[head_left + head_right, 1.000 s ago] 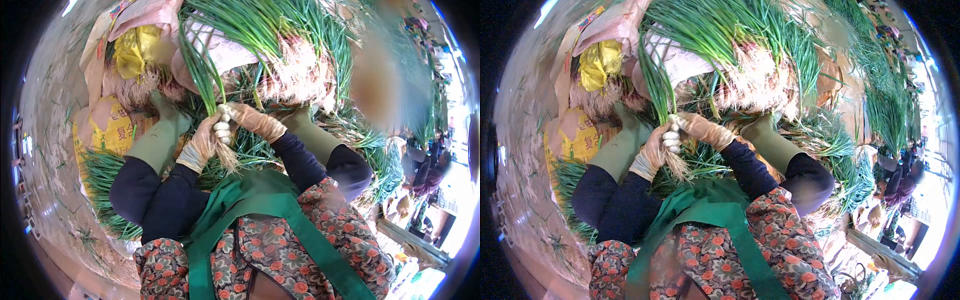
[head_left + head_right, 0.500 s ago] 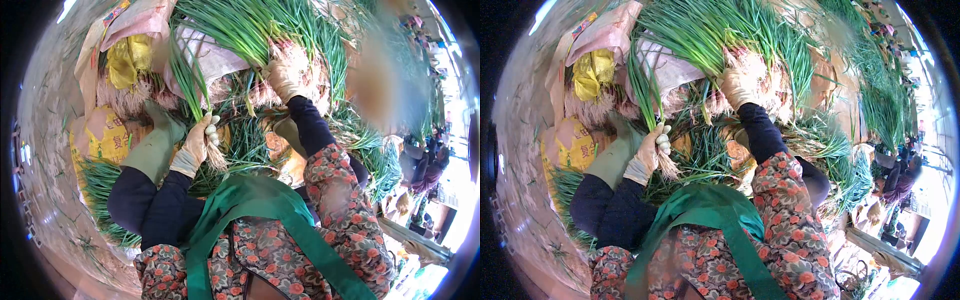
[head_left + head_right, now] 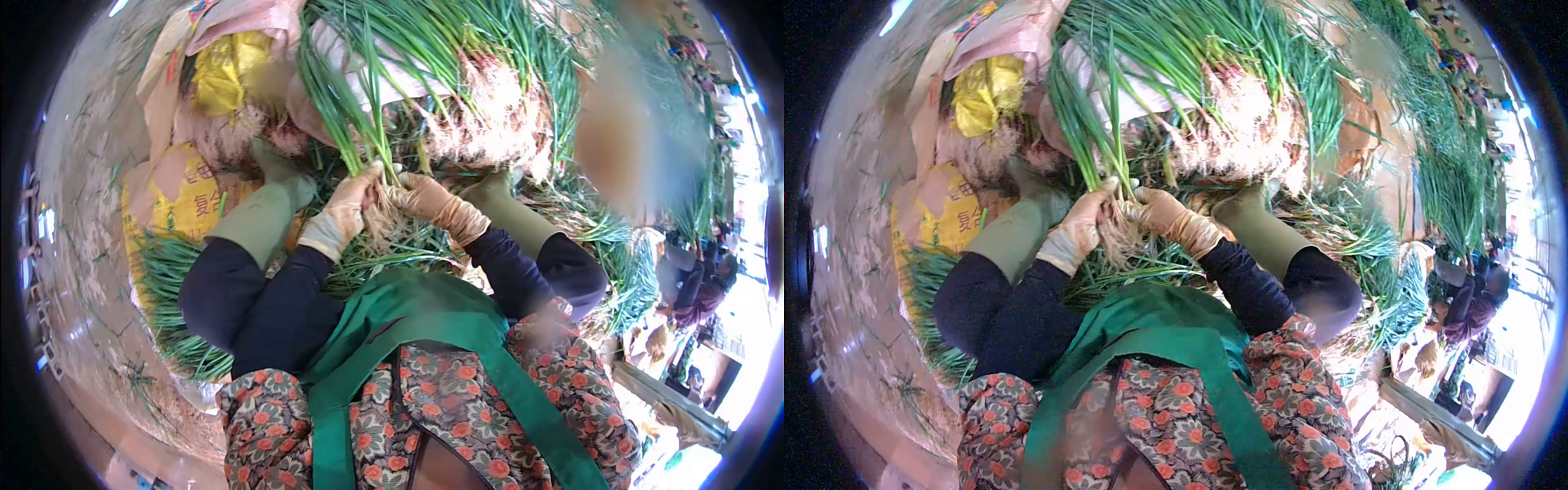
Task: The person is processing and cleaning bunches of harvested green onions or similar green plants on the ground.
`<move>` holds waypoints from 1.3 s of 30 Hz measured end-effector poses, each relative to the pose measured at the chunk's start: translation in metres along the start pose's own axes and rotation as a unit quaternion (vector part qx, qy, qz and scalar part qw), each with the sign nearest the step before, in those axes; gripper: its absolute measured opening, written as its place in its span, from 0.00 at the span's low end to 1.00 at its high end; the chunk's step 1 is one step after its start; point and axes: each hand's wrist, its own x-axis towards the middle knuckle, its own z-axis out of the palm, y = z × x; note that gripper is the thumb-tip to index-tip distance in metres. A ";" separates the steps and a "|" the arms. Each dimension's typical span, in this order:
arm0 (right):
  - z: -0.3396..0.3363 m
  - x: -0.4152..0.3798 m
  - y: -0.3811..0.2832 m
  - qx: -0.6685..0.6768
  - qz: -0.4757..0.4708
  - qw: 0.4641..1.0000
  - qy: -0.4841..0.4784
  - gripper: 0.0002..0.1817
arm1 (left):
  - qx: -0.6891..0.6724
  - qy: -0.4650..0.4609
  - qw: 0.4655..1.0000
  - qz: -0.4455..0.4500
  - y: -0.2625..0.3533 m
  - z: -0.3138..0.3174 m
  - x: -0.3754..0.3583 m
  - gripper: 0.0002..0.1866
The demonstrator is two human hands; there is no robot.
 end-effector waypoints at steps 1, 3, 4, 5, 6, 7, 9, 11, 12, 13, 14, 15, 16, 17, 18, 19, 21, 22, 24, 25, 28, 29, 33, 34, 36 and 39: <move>0.018 0.001 0.011 0.213 -0.072 0.974 0.037 0.13 | 0.115 0.068 0.990 0.040 -0.001 0.000 0.001 0.18; -0.015 -0.025 -0.042 0.208 0.101 0.972 0.045 0.13 | 0.072 0.060 0.994 0.056 0.005 0.003 -0.012 0.14; -0.025 -0.029 -0.034 0.226 0.072 0.962 0.134 0.14 | 0.008 0.039 0.997 0.066 0.003 0.008 -0.017 0.14; -0.050 -0.044 -0.025 0.290 0.038 0.945 0.146 0.12 | -0.057 0.016 0.996 0.072 0.001 0.013 -0.018 0.14; -0.067 -0.053 -0.003 0.148 0.007 0.946 0.287 0.11 | -0.032 -0.025 0.997 0.059 -0.001 0.003 -0.010 0.14; -0.097 -0.082 -0.011 0.135 -0.011 0.918 0.373 0.12 | -0.075 -0.090 0.990 0.075 -0.007 0.000 -0.009 0.16; -0.148 -0.143 -0.024 0.166 -0.029 0.840 0.515 0.17 | -0.077 -0.048 0.994 0.063 -0.002 0.013 -0.019 0.18; -0.172 -0.216 -0.019 0.083 0.030 0.785 0.613 0.17 | -0.177 -0.064 0.982 0.025 -0.002 0.004 -0.019 0.20; -0.186 -0.255 0.002 0.014 0.081 0.766 0.638 0.17 | -0.137 -0.059 0.988 0.045 -0.001 0.000 -0.020 0.20; -0.205 -0.296 0.042 -0.048 0.134 0.745 0.651 0.17 | -0.107 -0.040 0.991 0.068 0.000 0.009 -0.028 0.19; -0.209 -0.332 0.074 -0.153 0.262 0.740 0.600 0.17 | -0.115 -0.028 0.991 0.059 0.004 0.012 -0.034 0.17; -0.213 -0.368 0.105 -0.276 0.389 0.713 0.514 0.19 | -0.152 -0.044 0.987 0.019 0.001 -0.005 -0.015 0.16; -0.216 -0.403 0.134 -0.378 0.481 0.674 0.414 0.23 | -0.171 -0.059 0.983 0.011 0.000 -0.003 -0.016 0.15; -0.187 -0.398 0.078 -0.297 0.562 0.678 0.369 0.26 | -0.192 -0.070 0.979 0.005 0.000 0.001 -0.017 0.15; -0.181 -0.412 0.094 -0.373 0.501 0.659 0.419 0.25 | -0.173 -0.045 0.984 0.017 0.001 0.013 -0.024 0.15; -0.188 -0.415 0.111 -0.419 0.395 0.680 0.454 0.22 | -0.155 -0.016 0.987 0.030 0.001 0.024 -0.032 0.15; -0.183 -0.364 0.089 -0.489 0.172 0.693 0.501 0.16 | -0.136 0.000 0.990 0.031 -0.004 0.029 -0.027 0.16; -0.176 -0.331 0.075 -0.389 0.097 0.765 0.504 0.16 | -0.134 -0.011 0.991 0.024 -0.008 0.029 -0.021 0.16; -0.154 -0.224 0.042 -0.234 0.008 0.871 0.432 0.17 | -0.104 -0.045 0.993 0.035 -0.002 0.032 -0.032 0.18; -0.135 -0.169 0.028 -0.186 -0.003 0.913 0.364 0.17 | -0.071 -0.066 0.994 0.051 -0.001 0.048 -0.046 0.18; -0.066 -0.056 -0.007 0.162 0.029 0.973 0.160 0.21 | -0.100 -0.179 0.979 -0.022 -0.004 0.036 -0.049 0.20; -0.044 -0.023 -0.024 0.240 0.055 0.964 0.102 0.22 | -0.106 -0.195 0.974 -0.037 -0.006 0.031 -0.052 0.19; 0.001 0.035 -0.021 0.400 0.013 0.906 0.134 0.12 | -0.169 -0.284 0.942 -0.058 -0.009 0.012 -0.050 0.14; 0.006 0.032 -0.016 0.475 0.025 0.871 0.122 0.11 | -0.195 -0.314 0.927 -0.061 -0.008 0.012 -0.049 0.14; 0.011 0.034 -0.003 0.387 0.093 0.911 0.103 0.12 | -0.249 -0.378 0.889 -0.064 -0.004 0.004 -0.044 0.13; 0.038 0.033 0.055 -0.341 0.022 0.931 0.129 0.13 | -0.281 -0.453 0.845 -0.043 0.001 0.012 -0.052 0.13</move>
